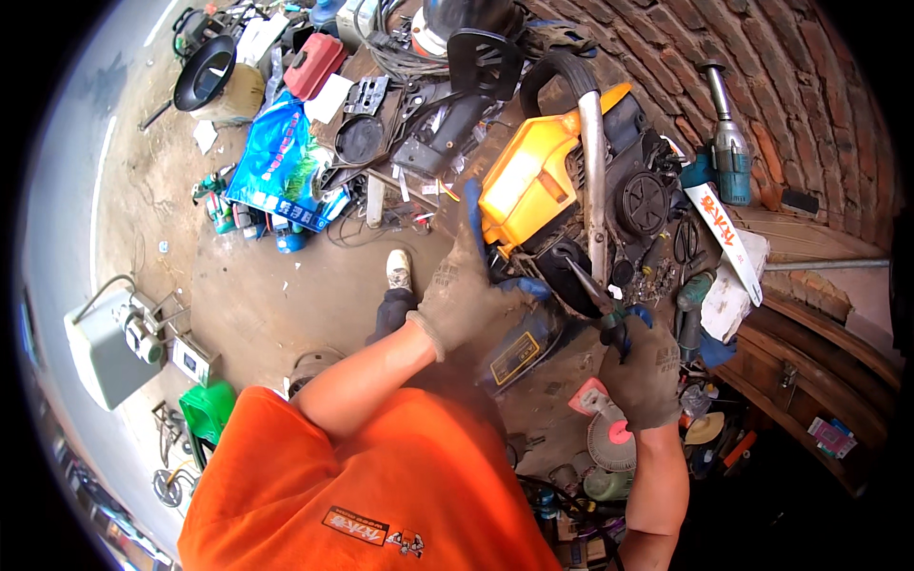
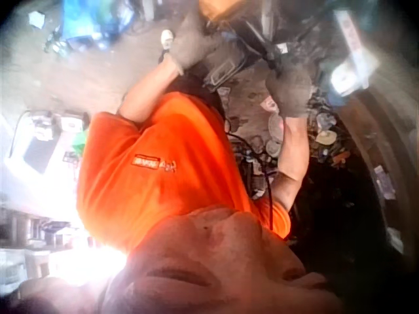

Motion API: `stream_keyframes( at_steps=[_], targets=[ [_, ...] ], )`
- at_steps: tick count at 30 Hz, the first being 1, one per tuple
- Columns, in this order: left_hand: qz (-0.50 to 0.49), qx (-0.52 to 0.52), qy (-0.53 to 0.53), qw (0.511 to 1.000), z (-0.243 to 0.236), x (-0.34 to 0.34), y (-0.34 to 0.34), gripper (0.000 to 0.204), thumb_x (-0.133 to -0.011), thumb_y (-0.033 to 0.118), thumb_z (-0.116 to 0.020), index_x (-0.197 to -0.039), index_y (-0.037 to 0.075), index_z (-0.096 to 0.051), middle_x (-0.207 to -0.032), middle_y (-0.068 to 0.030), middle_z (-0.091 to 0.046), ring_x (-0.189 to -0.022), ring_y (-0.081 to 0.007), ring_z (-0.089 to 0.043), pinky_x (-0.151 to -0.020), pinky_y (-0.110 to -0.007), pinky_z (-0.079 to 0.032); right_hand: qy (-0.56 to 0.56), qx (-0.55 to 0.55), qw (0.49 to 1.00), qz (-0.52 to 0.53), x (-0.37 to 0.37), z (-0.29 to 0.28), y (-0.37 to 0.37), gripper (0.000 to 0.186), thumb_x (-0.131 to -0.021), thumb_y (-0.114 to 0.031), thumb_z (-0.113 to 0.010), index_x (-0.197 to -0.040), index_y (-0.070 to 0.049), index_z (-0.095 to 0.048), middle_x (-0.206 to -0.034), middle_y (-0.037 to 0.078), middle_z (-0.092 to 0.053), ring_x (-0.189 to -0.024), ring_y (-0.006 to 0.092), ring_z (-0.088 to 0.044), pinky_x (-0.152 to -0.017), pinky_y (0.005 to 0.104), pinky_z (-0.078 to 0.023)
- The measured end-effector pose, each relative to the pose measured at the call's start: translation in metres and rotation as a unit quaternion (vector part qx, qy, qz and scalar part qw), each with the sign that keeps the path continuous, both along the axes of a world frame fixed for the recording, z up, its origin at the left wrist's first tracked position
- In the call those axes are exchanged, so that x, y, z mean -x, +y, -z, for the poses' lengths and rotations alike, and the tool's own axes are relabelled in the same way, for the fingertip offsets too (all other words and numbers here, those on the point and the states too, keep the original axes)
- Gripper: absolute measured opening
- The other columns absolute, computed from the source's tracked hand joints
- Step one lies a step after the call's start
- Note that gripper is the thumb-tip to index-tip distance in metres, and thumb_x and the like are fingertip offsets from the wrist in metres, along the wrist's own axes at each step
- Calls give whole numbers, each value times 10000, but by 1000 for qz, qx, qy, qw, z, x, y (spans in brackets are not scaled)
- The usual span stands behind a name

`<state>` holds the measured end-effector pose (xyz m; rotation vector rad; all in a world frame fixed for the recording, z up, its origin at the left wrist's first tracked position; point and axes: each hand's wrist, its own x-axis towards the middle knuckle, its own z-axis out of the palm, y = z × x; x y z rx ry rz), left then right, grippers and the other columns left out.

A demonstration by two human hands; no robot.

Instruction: The person works on a yellow chainsaw placed on a cluttered workbench. They repeatedly use a wrench to tighten bolts on the chainsaw's engine housing and handle, adjusting their grip and repositioning the tool throughout the process.

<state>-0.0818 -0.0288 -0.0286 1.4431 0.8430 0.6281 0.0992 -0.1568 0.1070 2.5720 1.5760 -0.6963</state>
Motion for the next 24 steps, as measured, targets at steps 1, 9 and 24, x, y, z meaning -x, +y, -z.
stream_keyframes(
  at_steps=[1, 9, 24],
  targets=[
    [-4, -3, -15, 1000, -1, 1, 0, 1310, -708, 100, -863, -1600, 8, 91, -1512, -256, -435, -1387, -346, -468, -1142, -380, -398, 2, -10, 1000, 3, 0, 2, -2, 172, -713, -60, -676, -884, -47, -675, -992, 213, -634, -846, 441, -625, -735, 533, -507],
    [-1, 38, -72, 997, -2, 1, -4, 1261, -743, -30, -810, -1600, 32, 113, -1502, -207, -454, -1350, -273, -494, -1092, -370, -435, 30, -68, 997, 5, 8, 4, -2, 122, -747, 32, -580, -832, -10, -657, -913, 224, -622, -806, 441, -604, -699, 524, -467],
    [1, 401, -169, 900, -4, 12, -7, 1129, -889, 1, -723, -1630, 299, 74, -1275, -85, -571, -851, -104, -617, -531, -268, -557, -218, 55, 958, -179, 7, -53, 22, 153, -801, -94, -642, -913, 9, -627, -1216, 227, -597, -1059, 419, -588, -888, 507, -474]
  ],
)
